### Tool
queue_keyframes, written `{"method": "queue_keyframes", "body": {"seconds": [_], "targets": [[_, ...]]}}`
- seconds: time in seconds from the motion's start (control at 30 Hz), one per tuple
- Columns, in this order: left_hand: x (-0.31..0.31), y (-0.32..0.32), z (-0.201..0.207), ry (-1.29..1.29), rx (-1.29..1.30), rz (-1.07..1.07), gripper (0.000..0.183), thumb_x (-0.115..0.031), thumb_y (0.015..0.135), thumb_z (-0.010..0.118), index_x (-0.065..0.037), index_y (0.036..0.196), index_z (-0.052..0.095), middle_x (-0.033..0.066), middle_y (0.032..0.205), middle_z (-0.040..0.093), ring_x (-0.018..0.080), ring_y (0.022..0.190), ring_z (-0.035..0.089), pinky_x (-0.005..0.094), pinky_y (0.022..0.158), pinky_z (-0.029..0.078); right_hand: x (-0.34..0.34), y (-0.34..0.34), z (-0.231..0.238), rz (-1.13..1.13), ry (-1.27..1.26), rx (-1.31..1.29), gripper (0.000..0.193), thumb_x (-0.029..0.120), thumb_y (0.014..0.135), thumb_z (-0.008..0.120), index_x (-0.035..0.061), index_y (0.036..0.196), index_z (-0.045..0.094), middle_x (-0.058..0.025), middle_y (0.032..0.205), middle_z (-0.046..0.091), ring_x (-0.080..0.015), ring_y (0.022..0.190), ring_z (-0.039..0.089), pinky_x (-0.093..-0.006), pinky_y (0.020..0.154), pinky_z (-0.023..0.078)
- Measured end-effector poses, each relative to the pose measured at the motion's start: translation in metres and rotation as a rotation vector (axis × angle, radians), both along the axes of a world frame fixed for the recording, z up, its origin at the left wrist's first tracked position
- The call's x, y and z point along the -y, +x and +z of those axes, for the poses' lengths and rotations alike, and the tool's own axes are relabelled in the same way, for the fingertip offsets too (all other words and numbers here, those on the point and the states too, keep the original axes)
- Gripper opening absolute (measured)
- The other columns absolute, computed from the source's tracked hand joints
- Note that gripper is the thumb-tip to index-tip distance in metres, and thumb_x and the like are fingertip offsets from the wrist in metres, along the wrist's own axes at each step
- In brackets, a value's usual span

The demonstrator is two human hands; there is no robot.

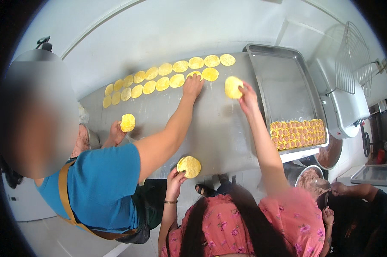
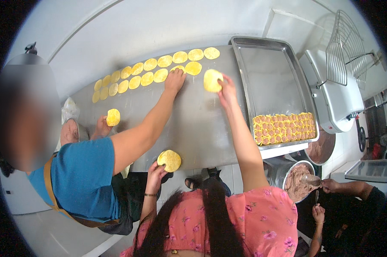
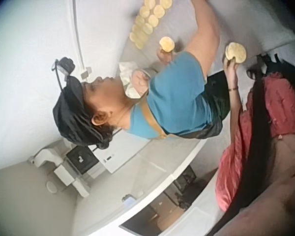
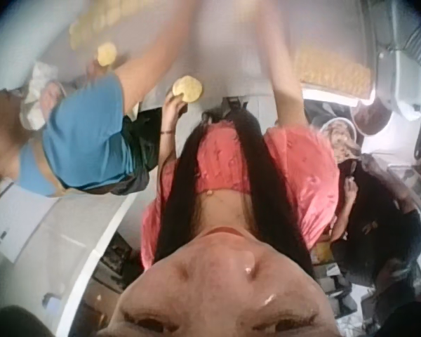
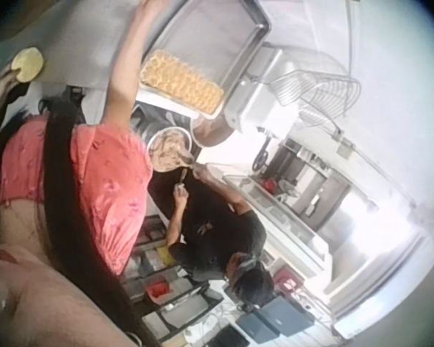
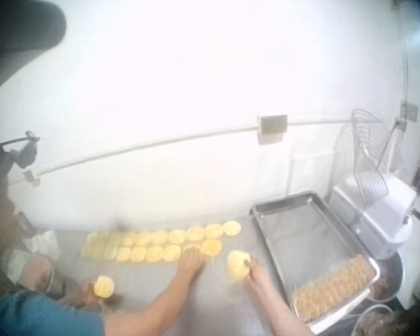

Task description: The person places small yellow dough pieces into a metal tray, then washes a blue mug and spoon at a sink. Later, the person places filling into yellow dough cups on a stainless steel table alongside another worker.

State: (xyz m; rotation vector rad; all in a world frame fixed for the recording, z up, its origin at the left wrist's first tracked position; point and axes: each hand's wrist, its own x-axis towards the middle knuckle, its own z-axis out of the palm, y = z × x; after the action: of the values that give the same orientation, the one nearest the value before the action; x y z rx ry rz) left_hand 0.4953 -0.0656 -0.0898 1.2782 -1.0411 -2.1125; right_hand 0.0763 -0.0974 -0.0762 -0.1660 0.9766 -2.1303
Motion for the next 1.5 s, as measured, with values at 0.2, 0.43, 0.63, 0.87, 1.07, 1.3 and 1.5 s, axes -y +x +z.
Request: {"method": "queue_keyframes", "body": {"seconds": [0.2,0.43,0.63,0.87,1.07,1.3,1.5], "targets": [[-0.010,0.006,0.008,0.028,0.065,0.058,0.027,-0.005,0.081,0.055,-0.003,0.108,0.054,0.0032,0.097,0.058,0.0095,0.084,0.057,0.0229,0.072,0.049,0.066,-0.060,-0.008,-0.311,0.923,-0.748,0.044,0.009,0.078,0.056,0.0001,0.118,0.040,-0.0207,0.111,0.050,-0.0325,0.103,0.051,-0.0383,0.085,0.042],[-0.015,0.006,0.014,0.046,0.007,0.098,0.029,-0.004,0.081,0.054,0.001,0.110,0.052,0.0063,0.100,0.058,0.0130,0.085,0.058,0.0273,0.075,0.050,0.066,-0.037,-0.052,-0.040,1.178,-1.642,0.033,0.018,0.082,0.049,0.0171,0.114,0.053,-0.0059,0.127,0.044,-0.0296,0.119,0.037,-0.0491,0.099,0.025],[-0.010,0.003,0.019,0.046,0.000,0.101,0.030,-0.005,0.081,0.053,0.002,0.110,0.051,0.0072,0.101,0.058,0.0150,0.087,0.059,0.0301,0.079,0.050,0.078,-0.043,-0.050,-0.006,1.284,-1.615,0.034,0.021,0.082,0.047,0.0225,0.115,0.053,-0.0015,0.130,0.042,-0.0267,0.124,0.032,-0.0544,0.101,0.019],[-0.008,-0.001,0.021,0.088,-0.044,0.124,0.026,-0.005,0.083,0.053,-0.002,0.108,0.053,0.0056,0.101,0.058,0.0131,0.089,0.058,0.0274,0.078,0.049,0.034,-0.003,-0.020,-0.268,0.900,-1.443,0.031,0.008,0.074,0.056,0.0083,0.106,0.056,-0.0102,0.114,0.051,-0.0289,0.110,0.044,-0.0421,0.093,0.034],[0.000,-0.005,0.006,0.054,-0.067,0.047,0.028,-0.009,0.085,0.050,0.000,0.111,0.049,0.0084,0.106,0.056,0.0163,0.096,0.056,0.0288,0.082,0.047,-0.066,0.149,-0.006,0.413,0.374,-1.296,0.024,0.011,0.069,0.067,0.0043,0.090,0.058,-0.0098,0.092,0.057,-0.0276,0.087,0.056,-0.0346,0.075,0.045],[0.002,-0.016,0.000,0.046,-0.138,0.011,0.020,-0.008,0.085,0.052,-0.003,0.105,0.050,0.0016,0.094,0.056,0.0069,0.079,0.055,0.0205,0.065,0.045,-0.093,0.242,0.004,0.456,0.219,-1.369,0.036,0.018,0.064,0.072,0.0040,0.092,0.055,-0.0134,0.101,0.054,-0.0337,0.093,0.052,-0.0389,0.078,0.045],[0.002,-0.013,0.005,-0.008,-0.220,-0.060,0.029,-0.005,0.086,0.051,-0.002,0.114,0.046,0.0051,0.105,0.054,0.0129,0.093,0.056,0.0260,0.080,0.047,-0.095,0.246,-0.008,0.538,0.250,-1.029,0.020,0.007,0.069,0.067,0.0008,0.087,0.060,-0.0115,0.101,0.057,-0.0260,0.089,0.058,-0.0317,0.076,0.049]]}}
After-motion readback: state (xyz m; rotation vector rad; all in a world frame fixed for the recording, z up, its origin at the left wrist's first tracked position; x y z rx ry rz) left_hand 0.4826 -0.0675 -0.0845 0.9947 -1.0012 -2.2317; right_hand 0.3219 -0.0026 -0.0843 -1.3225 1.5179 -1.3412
